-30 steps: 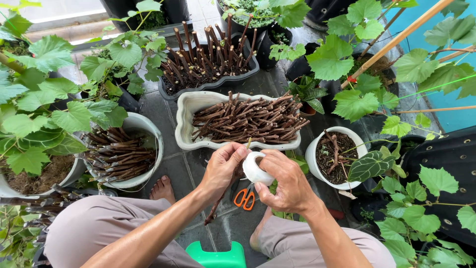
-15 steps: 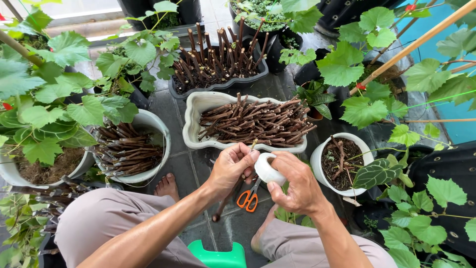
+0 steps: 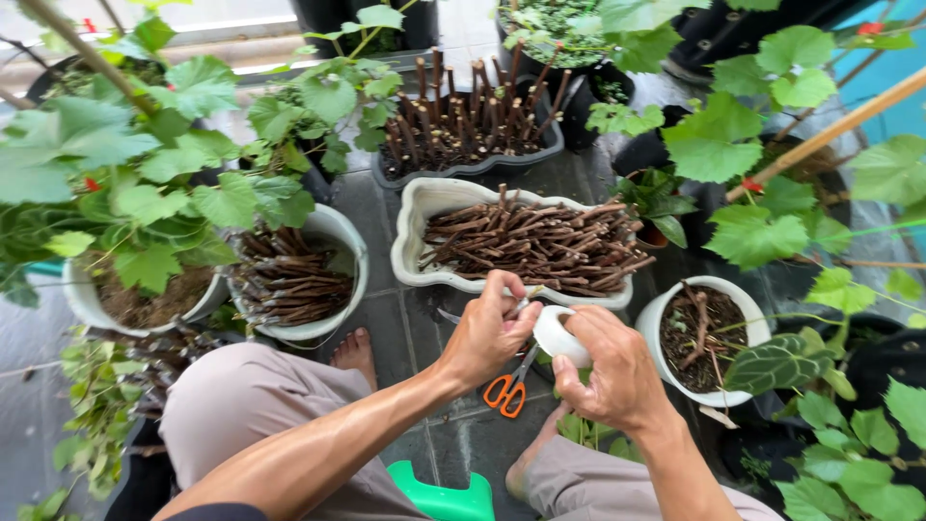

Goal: The person sits on a stool and prepares plant cuttings for grafting. They use pruning shears to trim the ends of the stems and a knife to make precise cuts. The person then inserts a small green shoot into the cut stem and secures the graft with white tape.

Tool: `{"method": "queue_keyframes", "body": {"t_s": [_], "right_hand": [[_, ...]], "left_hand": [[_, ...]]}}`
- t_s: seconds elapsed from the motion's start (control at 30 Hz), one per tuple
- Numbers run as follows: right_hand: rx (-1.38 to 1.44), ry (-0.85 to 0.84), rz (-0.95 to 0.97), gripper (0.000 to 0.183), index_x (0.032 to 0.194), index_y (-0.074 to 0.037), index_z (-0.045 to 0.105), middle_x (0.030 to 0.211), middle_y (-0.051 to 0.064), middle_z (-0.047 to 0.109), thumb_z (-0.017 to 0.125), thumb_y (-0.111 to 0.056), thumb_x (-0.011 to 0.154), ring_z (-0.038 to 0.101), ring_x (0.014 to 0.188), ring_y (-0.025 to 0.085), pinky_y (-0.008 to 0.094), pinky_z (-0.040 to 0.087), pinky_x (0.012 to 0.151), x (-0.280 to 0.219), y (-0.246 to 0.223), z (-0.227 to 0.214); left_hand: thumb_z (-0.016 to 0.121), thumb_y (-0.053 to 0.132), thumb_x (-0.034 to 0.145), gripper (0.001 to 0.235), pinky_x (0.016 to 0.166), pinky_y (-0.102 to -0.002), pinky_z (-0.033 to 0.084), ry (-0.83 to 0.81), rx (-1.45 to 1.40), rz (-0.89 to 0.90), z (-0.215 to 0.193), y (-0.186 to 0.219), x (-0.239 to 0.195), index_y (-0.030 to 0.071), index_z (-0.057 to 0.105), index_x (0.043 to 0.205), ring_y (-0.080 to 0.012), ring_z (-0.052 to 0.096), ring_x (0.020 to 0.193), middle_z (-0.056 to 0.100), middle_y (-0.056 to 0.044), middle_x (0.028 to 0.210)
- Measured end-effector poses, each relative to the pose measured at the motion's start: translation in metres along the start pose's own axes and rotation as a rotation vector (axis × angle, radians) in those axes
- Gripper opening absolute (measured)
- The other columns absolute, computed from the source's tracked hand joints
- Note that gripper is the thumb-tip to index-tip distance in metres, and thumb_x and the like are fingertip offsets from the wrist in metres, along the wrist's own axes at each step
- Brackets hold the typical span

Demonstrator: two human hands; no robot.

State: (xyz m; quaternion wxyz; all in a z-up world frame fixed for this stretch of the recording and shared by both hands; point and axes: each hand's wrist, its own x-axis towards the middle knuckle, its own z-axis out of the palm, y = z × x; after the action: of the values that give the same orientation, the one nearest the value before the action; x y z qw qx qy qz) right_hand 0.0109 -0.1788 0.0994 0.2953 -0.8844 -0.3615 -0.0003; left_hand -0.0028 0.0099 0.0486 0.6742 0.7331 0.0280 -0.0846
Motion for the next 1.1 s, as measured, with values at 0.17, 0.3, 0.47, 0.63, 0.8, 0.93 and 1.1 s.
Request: {"method": "queue_keyframes", "body": {"t_s": [0.17, 0.3, 0.47, 0.63, 0.8, 0.93, 1.1], "right_hand": [[-0.218, -0.181, 0.396, 0.051, 0.109, -0.002, 0.065, 0.106, 0.017, 0.072, 0.044, -0.045, 0.092, 0.068, 0.098, 0.030, 0.047, 0.057, 0.075, -0.016, 0.038, 0.010], [-0.258, -0.179, 0.510, 0.035, 0.088, -0.010, 0.055, 0.084, 0.009, 0.066, 0.049, -0.045, 0.091, 0.062, 0.085, 0.028, 0.046, 0.048, 0.069, -0.016, 0.034, -0.001], [-0.294, -0.191, 0.481, 0.036, 0.094, -0.009, 0.059, 0.091, 0.009, 0.068, 0.049, -0.044, 0.091, 0.064, 0.091, 0.028, 0.047, 0.050, 0.072, -0.012, 0.028, -0.002], [-0.329, -0.205, 0.526, 0.038, 0.097, -0.009, 0.061, 0.099, 0.010, 0.071, 0.050, -0.045, 0.090, 0.066, 0.097, 0.029, 0.049, 0.053, 0.074, -0.011, 0.031, -0.006], [-0.342, -0.218, 0.581, 0.033, 0.088, -0.012, 0.056, 0.091, 0.006, 0.069, 0.051, -0.044, 0.092, 0.065, 0.086, 0.024, 0.044, 0.054, 0.072, -0.012, 0.029, -0.012], [-0.350, -0.155, 0.586, 0.037, 0.098, -0.008, 0.064, 0.101, 0.009, 0.072, 0.055, -0.042, 0.088, 0.065, 0.104, 0.028, 0.048, 0.053, 0.080, -0.015, 0.027, -0.014], [-0.376, -0.187, 0.663, 0.031, 0.089, -0.011, 0.056, 0.084, 0.007, 0.062, 0.056, -0.042, 0.090, 0.060, 0.084, 0.029, 0.045, 0.049, 0.071, -0.015, 0.036, -0.006]], "left_hand": [[0.055, 0.019, 0.103, 0.008, 0.048, -0.029, 0.026, 0.081, 0.009, 0.126, -0.022, 0.012, 0.004, 0.013, 0.050, 0.104, -0.0083, 0.030, 0.048, 0.041, 0.007, 0.054], [0.044, 0.025, 0.105, 0.025, 0.050, -0.030, 0.028, 0.105, 0.050, 0.076, -0.037, 0.023, 0.010, 0.015, 0.066, 0.110, -0.0081, 0.033, 0.049, 0.045, 0.006, 0.060], [0.047, 0.037, 0.105, 0.024, 0.057, -0.027, 0.036, -0.108, -0.111, 0.057, -0.048, 0.029, 0.019, 0.016, 0.054, 0.096, -0.0081, 0.040, 0.061, 0.046, 0.005, 0.071], [0.032, 0.034, 0.109, 0.029, 0.060, -0.026, 0.049, -0.215, -0.209, 0.111, -0.096, 0.071, 0.010, 0.011, 0.049, 0.108, -0.0127, 0.051, 0.069, 0.049, 0.000, 0.080], [0.057, 0.012, 0.103, 0.015, 0.045, -0.021, 0.041, 0.044, 0.126, 0.222, -0.179, 0.105, 0.011, 0.009, 0.070, 0.095, -0.0063, 0.051, 0.055, 0.066, 0.001, 0.079], [0.066, 0.023, 0.098, 0.014, 0.079, -0.022, 0.055, 0.063, 0.361, 0.199, -0.244, 0.065, 0.011, 0.014, 0.074, 0.106, -0.0087, 0.070, 0.091, 0.077, -0.002, 0.107], [0.063, 0.015, 0.100, 0.016, 0.087, -0.033, 0.065, 0.252, 0.304, -0.017, -0.290, -0.050, 0.017, 0.010, 0.071, 0.114, -0.0190, 0.075, 0.096, 0.076, -0.013, 0.110]]}}
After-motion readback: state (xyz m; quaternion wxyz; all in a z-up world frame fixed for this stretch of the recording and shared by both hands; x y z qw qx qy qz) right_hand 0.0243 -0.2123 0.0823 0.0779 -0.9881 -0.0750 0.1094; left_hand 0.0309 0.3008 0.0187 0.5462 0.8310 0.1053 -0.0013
